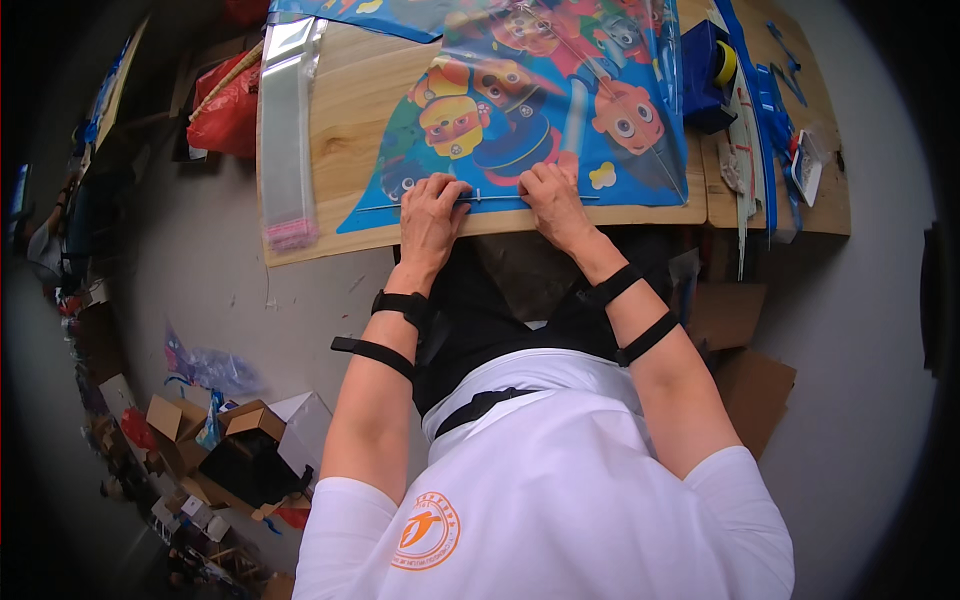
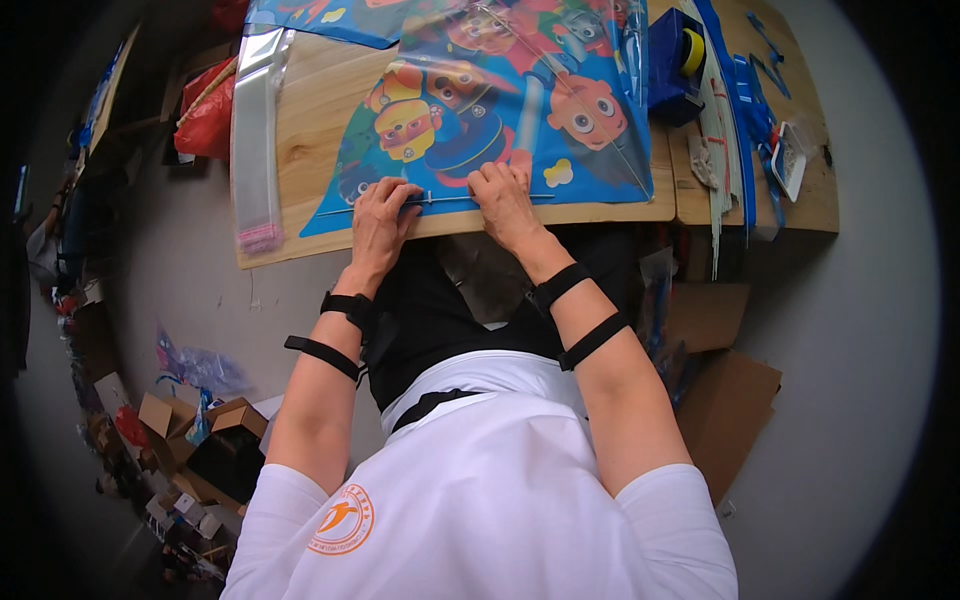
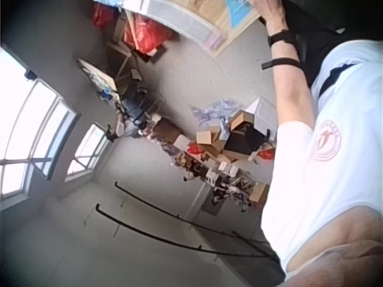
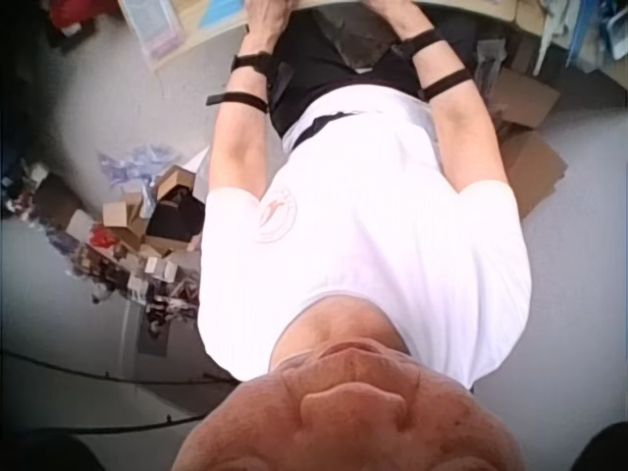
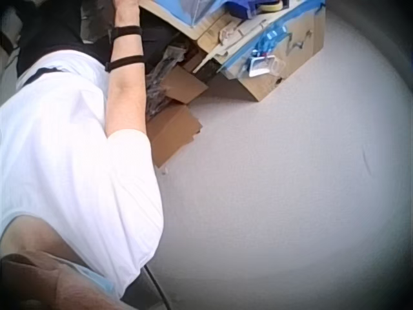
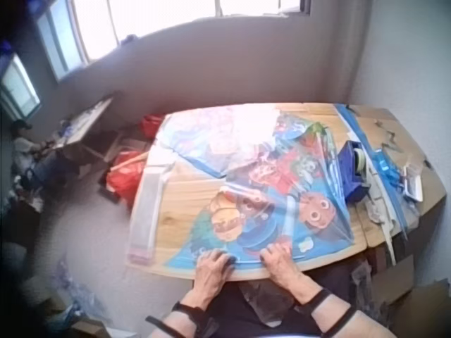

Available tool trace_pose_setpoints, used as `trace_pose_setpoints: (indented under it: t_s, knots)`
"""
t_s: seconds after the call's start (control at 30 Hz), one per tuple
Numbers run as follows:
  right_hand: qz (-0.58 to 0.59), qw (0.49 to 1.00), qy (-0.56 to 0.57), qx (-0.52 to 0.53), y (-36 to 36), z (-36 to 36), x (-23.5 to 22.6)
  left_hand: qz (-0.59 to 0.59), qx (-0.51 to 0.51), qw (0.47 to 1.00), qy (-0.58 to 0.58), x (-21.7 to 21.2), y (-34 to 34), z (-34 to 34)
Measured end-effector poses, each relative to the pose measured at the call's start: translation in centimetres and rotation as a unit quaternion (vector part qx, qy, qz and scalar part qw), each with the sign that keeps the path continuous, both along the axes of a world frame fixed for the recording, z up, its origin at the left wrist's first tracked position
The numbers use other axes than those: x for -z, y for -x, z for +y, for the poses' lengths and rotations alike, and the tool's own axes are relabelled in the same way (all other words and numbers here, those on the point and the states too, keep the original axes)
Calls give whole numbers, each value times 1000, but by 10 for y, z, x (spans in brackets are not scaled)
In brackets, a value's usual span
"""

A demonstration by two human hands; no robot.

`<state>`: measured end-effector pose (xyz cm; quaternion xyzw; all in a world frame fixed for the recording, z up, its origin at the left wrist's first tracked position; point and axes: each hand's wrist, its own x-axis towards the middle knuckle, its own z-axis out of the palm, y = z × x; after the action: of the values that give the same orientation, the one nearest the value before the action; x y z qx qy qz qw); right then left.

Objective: Assemble a plastic Paw Patrol kite by positioning structural fiberglass rods, aligning the sail template, and applying adhesive tape strips to reinforce the frame segments.

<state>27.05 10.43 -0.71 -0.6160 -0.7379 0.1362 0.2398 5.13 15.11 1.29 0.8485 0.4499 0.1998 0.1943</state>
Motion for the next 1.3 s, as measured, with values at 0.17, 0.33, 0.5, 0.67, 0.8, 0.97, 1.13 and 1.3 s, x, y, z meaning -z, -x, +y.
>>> trace_pose_setpoints:
  t_s: [0.17,0.33,0.5,0.67,0.8,0.97,1.13,1.3]
  knots:
    - [7,1000,-4,-2,1,2,3,-4,12,1000,-11,-2,0,2]
    - [2,1000,1,-9,1,2,-1,0,28,999,-16,1,1,1]
    - [-4,1000,10,-9,-1,1,-2,3,27,1000,-12,-1,-1,-1]
    - [-4,1000,-5,-2,-1,0,0,2,12,1000,-17,-4,-9,-5]
    - [-11,1000,-3,-8,2,0,1,7,-19,999,-37,0,-11,-8]
    - [-11,1000,14,-7,-1,1,-3,4,-7,999,-40,-1,-12,-6]
    - [-11,1000,14,-14,3,3,-7,6,-10,999,-46,-1,-8,-4]
    - [47,999,-25,-8,0,-4,-24,7,-16,999,-40,-3,-9,-7]
